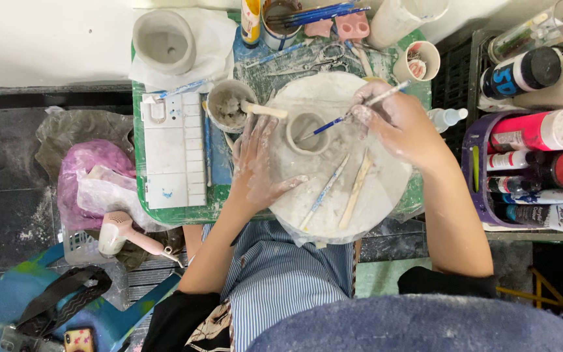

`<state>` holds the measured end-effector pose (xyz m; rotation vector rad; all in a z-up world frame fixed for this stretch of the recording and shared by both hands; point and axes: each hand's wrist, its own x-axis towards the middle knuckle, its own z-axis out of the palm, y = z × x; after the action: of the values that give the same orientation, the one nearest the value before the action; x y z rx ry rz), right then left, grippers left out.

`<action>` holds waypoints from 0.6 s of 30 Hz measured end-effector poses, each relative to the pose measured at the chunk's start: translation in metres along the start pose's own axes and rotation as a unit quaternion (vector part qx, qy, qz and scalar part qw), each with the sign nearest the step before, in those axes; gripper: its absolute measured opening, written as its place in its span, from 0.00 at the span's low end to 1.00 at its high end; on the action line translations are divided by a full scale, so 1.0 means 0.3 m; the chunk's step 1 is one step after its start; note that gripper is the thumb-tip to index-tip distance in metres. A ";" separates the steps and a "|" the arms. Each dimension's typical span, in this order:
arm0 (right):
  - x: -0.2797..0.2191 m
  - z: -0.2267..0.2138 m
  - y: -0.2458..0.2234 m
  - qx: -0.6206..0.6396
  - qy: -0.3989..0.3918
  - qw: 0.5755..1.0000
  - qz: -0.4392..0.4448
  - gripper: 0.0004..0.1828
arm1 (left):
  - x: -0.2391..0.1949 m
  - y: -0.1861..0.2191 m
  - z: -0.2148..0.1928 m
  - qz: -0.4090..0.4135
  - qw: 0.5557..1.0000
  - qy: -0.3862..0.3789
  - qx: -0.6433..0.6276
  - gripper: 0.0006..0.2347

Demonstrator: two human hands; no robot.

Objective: The person forms a small clay pot on a rotating turntable. They use a brush to apply clay slip to the interior and rim of the pot, then smooth the surface using a wooden tool and their hands.

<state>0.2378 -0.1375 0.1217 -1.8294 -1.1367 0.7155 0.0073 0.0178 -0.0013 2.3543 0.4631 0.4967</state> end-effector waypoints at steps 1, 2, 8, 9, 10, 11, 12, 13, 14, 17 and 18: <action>0.016 -0.005 0.007 -0.028 0.012 1.000 -0.007 0.05 | 0.009 -0.008 -0.001 0.006 1.000 0.001 -0.005 0.51; 0.025 -0.002 0.012 -0.055 0.024 0.998 -0.011 0.04 | 0.009 -0.014 -0.003 0.010 1.000 -0.001 -0.011 0.51; 0.004 0.078 -0.030 -0.173 0.108 0.979 0.017 0.08 | 0.013 -0.020 -0.006 0.030 0.999 -0.017 0.030 0.48; -0.015 0.082 -0.047 -0.232 0.120 0.965 0.013 0.10 | 0.014 -0.019 -0.006 0.026 0.999 -0.020 0.031 0.47; -0.035 0.084 -0.064 -0.236 0.124 0.964 -0.020 0.08 | 0.015 -0.019 -0.008 0.023 0.999 -0.022 0.031 0.47; -0.056 0.084 -0.079 -0.239 0.128 0.961 -0.053 0.07 | 0.017 -0.018 -0.009 0.021 0.999 -0.025 0.030 0.47; -0.073 0.084 -0.089 -0.242 0.133 0.957 -0.085 0.06 | 0.019 -0.015 -0.009 0.019 0.999 -0.027 0.029 0.47; -0.086 0.082 -0.097 -0.241 0.140 0.957 -0.080 0.06 | 0.018 -0.013 -0.012 0.020 0.999 -0.028 0.026 0.47; -0.096 0.076 -0.102 -0.240 0.147 0.957 -0.076 0.06 | 0.019 -0.011 -0.016 0.021 0.999 -0.027 0.023 0.48; -0.093 0.055 -0.093 -0.213 0.131 0.968 -0.008 0.06 | 0.027 -0.005 -0.025 0.028 0.999 -0.016 0.027 0.47; -0.084 0.046 -0.083 -0.200 0.119 0.972 0.024 0.06 | 0.028 -0.003 -0.028 0.031 0.999 -0.010 0.029 0.47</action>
<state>0.2055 -0.1495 0.1379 -2.2165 -1.1377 0.2911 0.0106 0.0269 0.0057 2.4341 0.4006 0.4949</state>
